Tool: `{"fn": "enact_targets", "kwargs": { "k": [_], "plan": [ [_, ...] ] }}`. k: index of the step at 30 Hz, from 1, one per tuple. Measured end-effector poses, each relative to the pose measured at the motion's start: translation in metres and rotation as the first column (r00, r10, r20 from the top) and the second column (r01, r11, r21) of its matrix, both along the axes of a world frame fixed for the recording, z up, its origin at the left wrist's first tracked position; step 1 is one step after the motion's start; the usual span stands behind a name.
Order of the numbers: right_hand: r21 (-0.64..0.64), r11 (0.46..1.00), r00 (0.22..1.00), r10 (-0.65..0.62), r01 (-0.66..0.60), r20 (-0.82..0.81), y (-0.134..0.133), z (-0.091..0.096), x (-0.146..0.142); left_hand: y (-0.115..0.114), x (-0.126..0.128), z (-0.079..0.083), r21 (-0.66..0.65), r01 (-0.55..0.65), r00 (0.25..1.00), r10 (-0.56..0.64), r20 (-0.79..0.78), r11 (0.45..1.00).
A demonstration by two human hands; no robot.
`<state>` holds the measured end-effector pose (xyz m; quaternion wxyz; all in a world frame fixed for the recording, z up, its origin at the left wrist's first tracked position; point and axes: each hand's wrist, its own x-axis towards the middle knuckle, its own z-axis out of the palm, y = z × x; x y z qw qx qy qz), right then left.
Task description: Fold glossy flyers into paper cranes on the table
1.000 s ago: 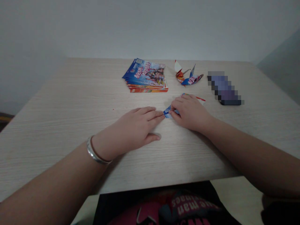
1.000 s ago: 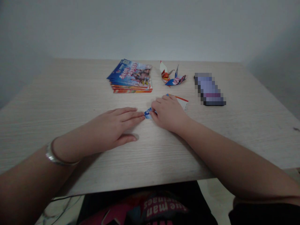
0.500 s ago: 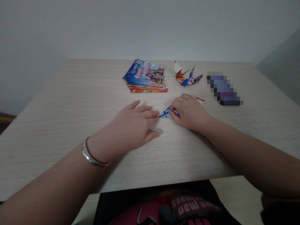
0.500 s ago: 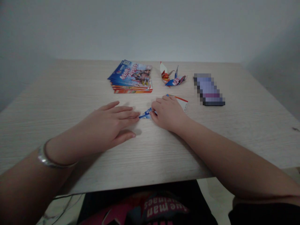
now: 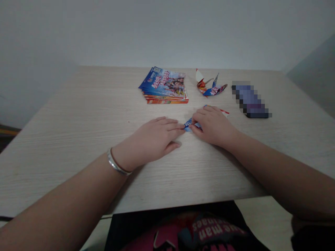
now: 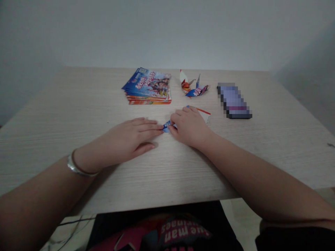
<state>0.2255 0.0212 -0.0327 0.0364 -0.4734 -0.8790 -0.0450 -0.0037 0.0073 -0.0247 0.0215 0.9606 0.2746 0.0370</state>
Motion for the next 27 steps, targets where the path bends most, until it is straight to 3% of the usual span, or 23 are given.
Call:
{"fn": "enact_targets", "kwargs": {
  "k": [6,9,12,15,20,27],
  "plan": [
    [0.143,0.988,0.986,0.078,-0.057,-0.146,0.010,-0.005,0.004,-0.004,-0.004,0.011,0.016,-0.068,0.995,0.069,-0.076,0.998],
    [0.182,0.983,0.947,0.031,0.029,-0.321,0.017,-0.010,0.008,-0.007,-0.004,0.017,0.026,-0.112,0.988,0.114,-0.100,0.993],
    [0.111,0.984,0.907,-0.079,0.136,-0.413,0.020,-0.015,0.013,-0.006,-0.001,0.016,0.026,-0.094,0.992,0.096,-0.082,0.995],
    [0.031,0.989,0.887,-0.119,0.148,-0.446,0.023,-0.018,0.016,-0.003,0.002,0.009,0.024,-0.065,0.997,0.066,-0.040,0.998],
    [-0.012,0.980,0.851,-0.178,0.198,-0.495,0.028,-0.018,0.017,0.000,0.002,-0.001,0.026,-0.033,0.998,0.032,0.048,0.999],
    [-0.026,0.966,0.852,-0.240,0.258,-0.465,0.026,-0.013,0.016,0.000,0.003,-0.002,0.019,-0.054,0.998,0.054,0.023,0.998]
  ]
}}
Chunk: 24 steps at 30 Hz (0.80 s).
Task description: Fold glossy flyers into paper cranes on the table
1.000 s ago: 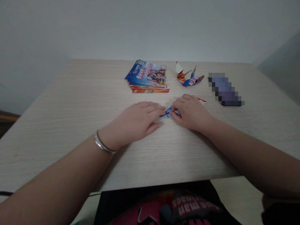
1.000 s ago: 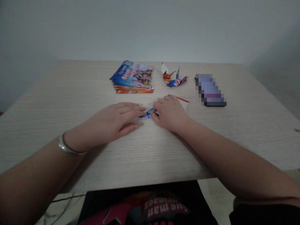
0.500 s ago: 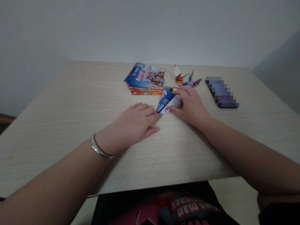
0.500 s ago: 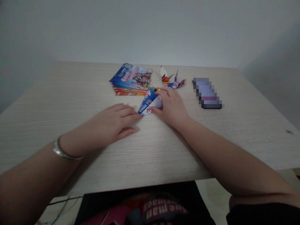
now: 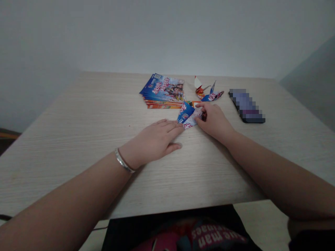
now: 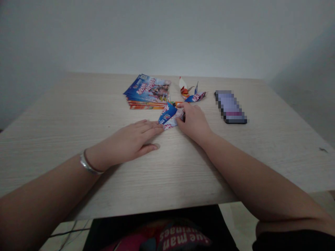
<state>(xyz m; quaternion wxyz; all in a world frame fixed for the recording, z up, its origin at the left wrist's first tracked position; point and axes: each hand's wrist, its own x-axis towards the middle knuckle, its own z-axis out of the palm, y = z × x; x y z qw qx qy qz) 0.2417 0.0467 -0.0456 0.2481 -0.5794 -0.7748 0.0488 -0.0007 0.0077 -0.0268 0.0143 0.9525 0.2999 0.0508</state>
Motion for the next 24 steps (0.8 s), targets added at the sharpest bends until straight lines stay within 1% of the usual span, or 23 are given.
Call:
{"fn": "enact_targets", "kwargs": {
  "k": [7,12,15,18,24],
  "plan": [
    [-0.055,0.998,1.000,-0.023,0.022,-0.009,0.005,0.000,0.004,0.000,0.001,-0.003,0.011,-0.005,1.000,0.005,-0.001,1.000],
    [-0.058,0.998,0.999,-0.030,0.029,-0.017,0.009,-0.001,0.006,-0.003,0.005,0.000,0.026,-0.023,1.000,0.023,-0.001,0.999],
    [-0.082,0.996,0.997,-0.042,0.037,-0.058,0.010,-0.002,0.005,-0.005,0.007,0.001,0.033,-0.044,0.999,0.044,-0.016,0.999],
    [-0.090,0.995,0.995,-0.050,0.042,-0.081,0.010,-0.002,0.005,-0.006,0.007,0.002,0.025,-0.046,0.999,0.047,-0.016,0.999],
    [-0.129,0.990,0.995,-0.074,0.065,-0.067,0.010,-0.002,0.005,-0.007,0.007,0.003,0.003,-0.059,0.998,0.059,-0.028,0.998]
  ]
}}
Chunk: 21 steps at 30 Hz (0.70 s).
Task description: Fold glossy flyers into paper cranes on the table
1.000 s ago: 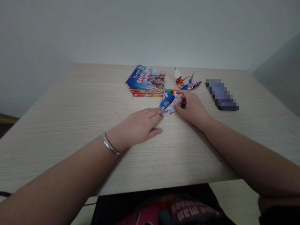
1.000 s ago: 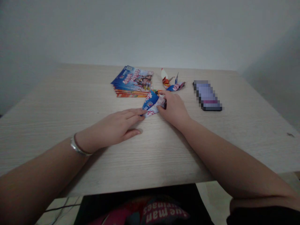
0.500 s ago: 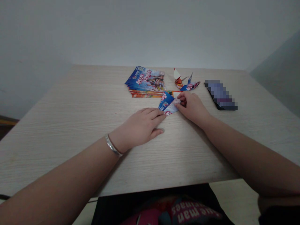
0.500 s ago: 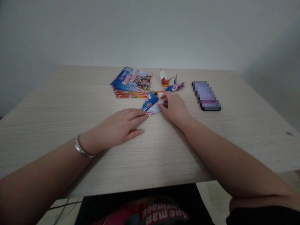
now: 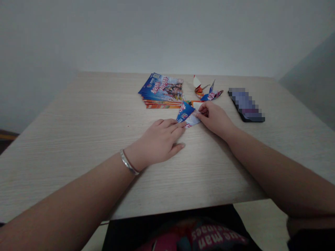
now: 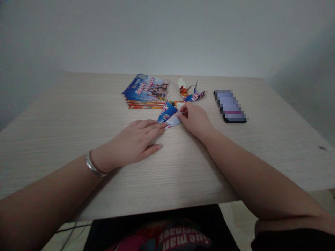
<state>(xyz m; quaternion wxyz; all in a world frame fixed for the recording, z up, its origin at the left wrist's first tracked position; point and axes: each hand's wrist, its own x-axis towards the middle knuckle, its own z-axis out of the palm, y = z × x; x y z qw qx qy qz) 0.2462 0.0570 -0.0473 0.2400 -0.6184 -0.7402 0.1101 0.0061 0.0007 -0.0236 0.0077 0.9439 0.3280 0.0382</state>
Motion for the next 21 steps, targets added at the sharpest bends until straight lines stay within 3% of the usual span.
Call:
{"fn": "enact_targets", "kwargs": {
  "k": [11,21],
  "plan": [
    [0.058,0.995,0.980,0.070,-0.082,0.184,-0.005,0.006,-0.001,0.002,-0.001,-0.004,-0.002,0.010,1.000,-0.010,0.001,1.000],
    [0.156,0.988,0.911,-0.047,-0.019,0.410,-0.027,0.010,-0.020,0.002,-0.002,-0.004,0.000,0.012,1.000,-0.012,0.011,1.000]
  ]
}}
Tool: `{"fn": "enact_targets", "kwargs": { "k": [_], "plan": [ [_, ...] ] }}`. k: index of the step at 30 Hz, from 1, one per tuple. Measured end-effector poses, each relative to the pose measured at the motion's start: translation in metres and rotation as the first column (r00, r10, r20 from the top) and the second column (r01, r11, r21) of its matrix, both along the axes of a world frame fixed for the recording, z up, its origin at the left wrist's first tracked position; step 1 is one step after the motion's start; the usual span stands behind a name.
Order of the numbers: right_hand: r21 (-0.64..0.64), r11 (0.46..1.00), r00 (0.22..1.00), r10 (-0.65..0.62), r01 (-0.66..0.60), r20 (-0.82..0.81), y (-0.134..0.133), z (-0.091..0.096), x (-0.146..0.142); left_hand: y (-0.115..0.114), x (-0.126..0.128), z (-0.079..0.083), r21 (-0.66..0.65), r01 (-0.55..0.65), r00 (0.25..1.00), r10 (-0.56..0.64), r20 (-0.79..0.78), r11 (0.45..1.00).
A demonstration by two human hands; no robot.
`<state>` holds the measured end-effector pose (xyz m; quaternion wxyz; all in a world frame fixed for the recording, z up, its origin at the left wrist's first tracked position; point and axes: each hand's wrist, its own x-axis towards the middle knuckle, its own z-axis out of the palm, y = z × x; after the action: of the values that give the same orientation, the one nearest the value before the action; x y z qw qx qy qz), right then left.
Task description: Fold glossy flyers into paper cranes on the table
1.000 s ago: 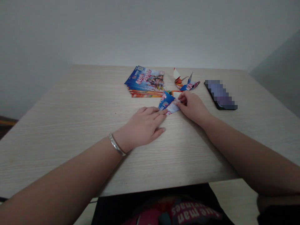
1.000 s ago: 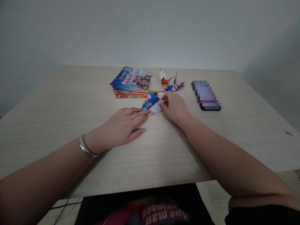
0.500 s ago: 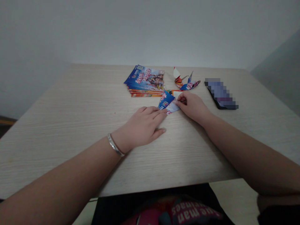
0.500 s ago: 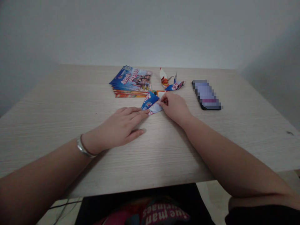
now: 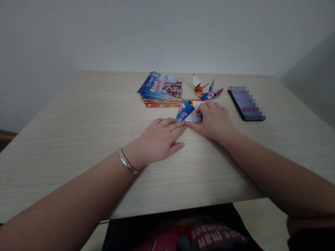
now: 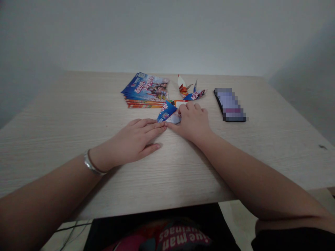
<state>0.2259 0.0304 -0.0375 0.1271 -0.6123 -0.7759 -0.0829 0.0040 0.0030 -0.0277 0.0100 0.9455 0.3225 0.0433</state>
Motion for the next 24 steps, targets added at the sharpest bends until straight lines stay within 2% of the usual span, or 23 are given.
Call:
{"fn": "enact_targets", "kwargs": {
  "k": [12,20,24],
  "plan": [
    [-0.114,0.993,0.996,-0.005,-0.005,-0.088,0.017,0.004,0.028,-0.002,-0.011,0.007,-0.066,0.018,0.998,-0.022,-0.051,0.998],
    [-0.212,0.977,0.985,-0.062,0.028,-0.160,0.024,-0.001,0.040,-0.004,-0.019,0.021,-0.028,0.005,0.988,-0.009,-0.153,1.000],
    [-0.244,0.969,0.974,-0.088,0.035,-0.209,0.024,0.000,0.045,-0.005,-0.019,0.024,-0.008,0.017,0.989,-0.018,-0.145,1.000]
  ]
}}
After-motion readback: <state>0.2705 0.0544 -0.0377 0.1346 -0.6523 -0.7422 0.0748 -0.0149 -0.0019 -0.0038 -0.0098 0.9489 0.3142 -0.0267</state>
